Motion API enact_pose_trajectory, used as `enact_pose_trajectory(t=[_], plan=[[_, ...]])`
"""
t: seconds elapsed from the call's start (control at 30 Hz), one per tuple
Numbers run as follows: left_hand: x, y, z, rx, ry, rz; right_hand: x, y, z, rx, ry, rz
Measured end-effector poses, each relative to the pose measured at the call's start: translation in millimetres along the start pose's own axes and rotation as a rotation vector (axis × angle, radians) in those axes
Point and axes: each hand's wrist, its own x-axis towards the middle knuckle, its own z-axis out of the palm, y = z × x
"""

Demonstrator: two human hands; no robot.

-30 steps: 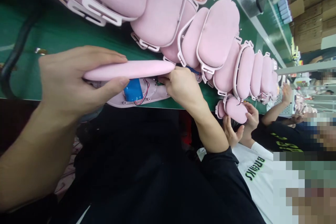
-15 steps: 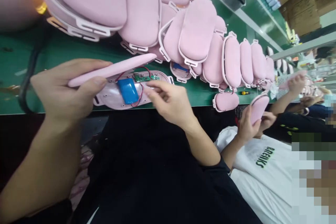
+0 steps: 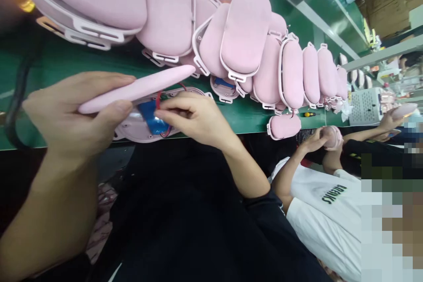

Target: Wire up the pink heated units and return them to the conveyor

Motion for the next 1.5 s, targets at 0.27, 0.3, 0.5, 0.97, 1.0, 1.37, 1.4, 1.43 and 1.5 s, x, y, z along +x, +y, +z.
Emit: enact_pose_trajectory(t=[0.27,0.3,0.5,0.97,1.0,1.37,1.4,1.43,1.5], plan=[[-4.3,-6.0,4.3,0.187,-0.047,0.243,-0.9,31.9,-44.5,-0.530,0.012,-0.222],[-4.3,-6.8,4.4,0.196,-0.046,0.245,-0.2,35.1,-43.5,-0.533,0.016,-0.218],[-3.9,-7.6,3.8,0.205,-0.059,0.231,0.6,47.9,-27.6,-0.595,0.118,-0.188],[-9.4,-4.4,4.7,0.123,-0.081,0.032,-6.8,38.5,-25.3,-0.707,0.167,-0.287],[-9.4,-4.5,5.0,0.111,-0.071,0.042,-7.0,38.4,-22.8,-0.695,0.194,-0.276],[-11.2,-6.5,5.5,0.178,-0.044,0.119,-15.5,41.7,-1.8,-0.796,0.370,-0.176],[-10.0,-6.3,4.6,0.181,-0.054,0.129,-16.0,40.0,-2.0,-0.771,0.366,-0.143],[-8.9,-6.0,3.7,0.176,-0.066,0.142,-16.5,38.6,-1.6,-0.748,0.366,-0.110],[-9.3,-6.4,2.0,0.153,-0.086,0.169,-17.6,36.7,1.8,-0.732,0.380,-0.052]])
